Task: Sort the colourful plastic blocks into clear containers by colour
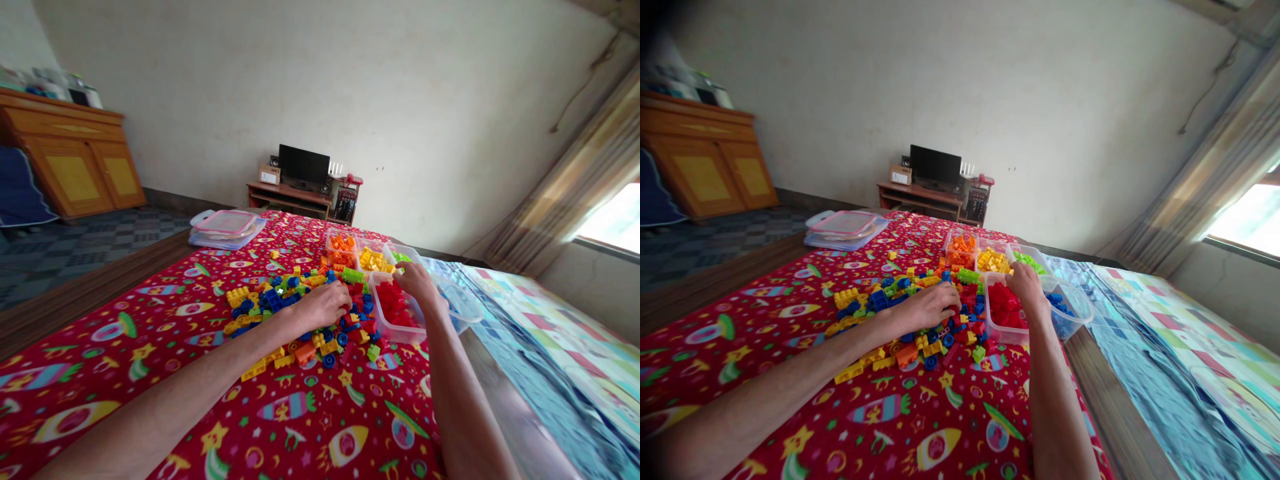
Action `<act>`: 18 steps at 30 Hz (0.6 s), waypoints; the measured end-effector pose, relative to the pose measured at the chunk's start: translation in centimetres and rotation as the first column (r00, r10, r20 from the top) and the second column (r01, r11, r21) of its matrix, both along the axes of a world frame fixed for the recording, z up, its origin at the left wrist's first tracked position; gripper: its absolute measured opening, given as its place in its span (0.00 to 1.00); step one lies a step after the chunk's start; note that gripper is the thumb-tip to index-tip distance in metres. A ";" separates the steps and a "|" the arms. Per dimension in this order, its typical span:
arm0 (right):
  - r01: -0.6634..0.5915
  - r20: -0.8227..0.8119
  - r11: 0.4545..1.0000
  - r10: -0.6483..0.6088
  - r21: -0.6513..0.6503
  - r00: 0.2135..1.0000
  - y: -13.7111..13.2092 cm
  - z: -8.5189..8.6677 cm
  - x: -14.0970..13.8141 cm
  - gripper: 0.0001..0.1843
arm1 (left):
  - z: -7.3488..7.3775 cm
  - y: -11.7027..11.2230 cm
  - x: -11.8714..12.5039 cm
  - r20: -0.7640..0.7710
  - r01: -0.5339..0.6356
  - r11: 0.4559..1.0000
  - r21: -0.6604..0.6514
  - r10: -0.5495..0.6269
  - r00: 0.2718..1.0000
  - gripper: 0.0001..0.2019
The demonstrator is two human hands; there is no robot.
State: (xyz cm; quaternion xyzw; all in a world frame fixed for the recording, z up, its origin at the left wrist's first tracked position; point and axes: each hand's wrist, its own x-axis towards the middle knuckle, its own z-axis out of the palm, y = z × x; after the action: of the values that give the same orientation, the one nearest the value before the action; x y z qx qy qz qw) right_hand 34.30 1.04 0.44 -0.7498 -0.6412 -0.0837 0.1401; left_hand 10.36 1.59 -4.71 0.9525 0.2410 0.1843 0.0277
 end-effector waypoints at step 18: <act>-0.114 0.051 0.987 0.120 -0.117 0.991 -0.5 1.5 0.0 0.16 | 0.2 -0.3 -0.3 0.062 0.034 0.999 0.000 -0.034 0.998 0.06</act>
State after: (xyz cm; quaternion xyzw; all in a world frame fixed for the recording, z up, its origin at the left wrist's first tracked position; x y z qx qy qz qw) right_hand 34.34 0.57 1.91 -0.7148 -0.6917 -0.0601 0.0831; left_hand 10.07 1.31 -4.55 0.9502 0.2240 0.2131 0.0386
